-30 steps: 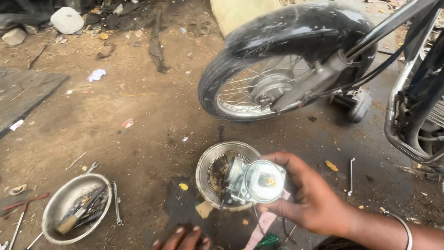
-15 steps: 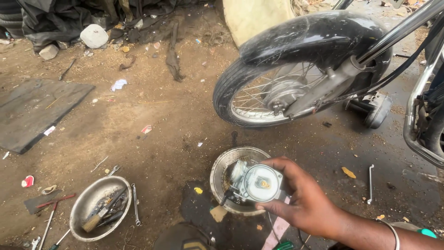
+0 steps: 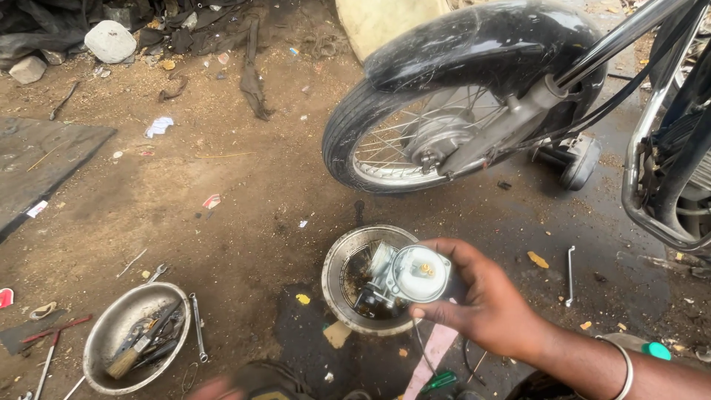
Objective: Disassembling, cleaning, and inspecting a motorcycle carburetor using tools and solvent.
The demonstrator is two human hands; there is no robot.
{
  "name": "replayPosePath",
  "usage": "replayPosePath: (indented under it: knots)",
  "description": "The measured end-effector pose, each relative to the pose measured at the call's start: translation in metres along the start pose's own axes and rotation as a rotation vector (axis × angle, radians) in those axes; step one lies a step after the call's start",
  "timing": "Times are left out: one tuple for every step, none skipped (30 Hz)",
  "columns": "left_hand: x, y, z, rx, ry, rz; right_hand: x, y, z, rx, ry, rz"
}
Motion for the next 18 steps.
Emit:
replayPosePath:
  knots:
    - [0.101, -0.062, -0.01, -0.008, 0.032, 0.006, 0.0, -0.001, 0.001, 0.002, -0.007, -0.003]
    - [0.213, -0.08, -0.013, -0.024, 0.065, 0.006, 0.001, 0.0, 0.002, 0.0, -0.028, -0.012]
    - [0.321, -0.06, -0.021, -0.039, 0.098, 0.007, 0.001, 0.001, 0.001, -0.002, -0.049, -0.021]
    - [0.356, -0.066, -0.021, -0.046, 0.099, 0.005, 0.002, 0.001, 0.001, 0.003, -0.052, -0.023]
    - [0.392, -0.072, -0.019, -0.061, 0.259, 0.02, 0.001, 0.001, 0.002, -0.017, -0.059, -0.027]
    - [0.431, -0.077, -0.016, -0.078, 0.427, 0.034, 0.0, 0.002, 0.003, -0.031, -0.063, -0.031]
    - [0.452, -0.079, -0.034, -0.088, 0.434, 0.031, 0.001, 0.005, 0.005, -0.019, -0.061, -0.032]
    - [0.471, -0.081, -0.057, -0.005, 0.464, 0.02, 0.001, 0.007, 0.007, -0.022, -0.048, -0.043]
    - [0.49, -0.084, -0.081, 0.078, 0.494, 0.008, 0.001, 0.01, 0.009, -0.026, -0.034, -0.054]
    - [0.496, -0.086, -0.091, 0.075, 0.498, 0.005, 0.001, 0.01, 0.007, -0.02, -0.033, -0.053]
    - [0.501, -0.088, -0.099, 0.045, 0.484, -0.006, -0.001, 0.011, 0.007, -0.058, -0.004, -0.077]
    - [0.508, -0.091, -0.106, 0.012, 0.471, -0.014, -0.004, 0.013, 0.006, -0.093, 0.027, -0.102]
    - [0.51, -0.096, -0.109, 0.007, 0.478, -0.013, -0.007, 0.013, 0.002, -0.087, 0.032, -0.104]
    - [0.511, -0.102, -0.108, -0.057, 0.53, -0.06, -0.01, 0.015, 0.002, -0.151, 0.14, -0.129]
    - [0.512, -0.108, -0.106, -0.121, 0.581, -0.106, -0.013, 0.016, 0.001, -0.214, 0.249, -0.152]
    - [0.512, -0.113, -0.103, -0.135, 0.588, -0.103, -0.018, 0.016, 0.007, -0.201, 0.256, -0.158]
    - [0.511, -0.119, -0.102, -0.128, 0.579, -0.081, -0.02, 0.015, 0.017, -0.24, 0.388, -0.152]
    - [0.51, -0.124, -0.101, -0.121, 0.572, -0.061, -0.021, 0.014, 0.026, -0.278, 0.519, -0.142]
Point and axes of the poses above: each hand's wrist, its own y-axis away from the middle knuckle, its own x-axis out of the palm, z = x × y, the point moved 6 cm from there along -y, towards the middle knuckle, and after that the axes turned 4 degrees about y, right-handed, at the moved point
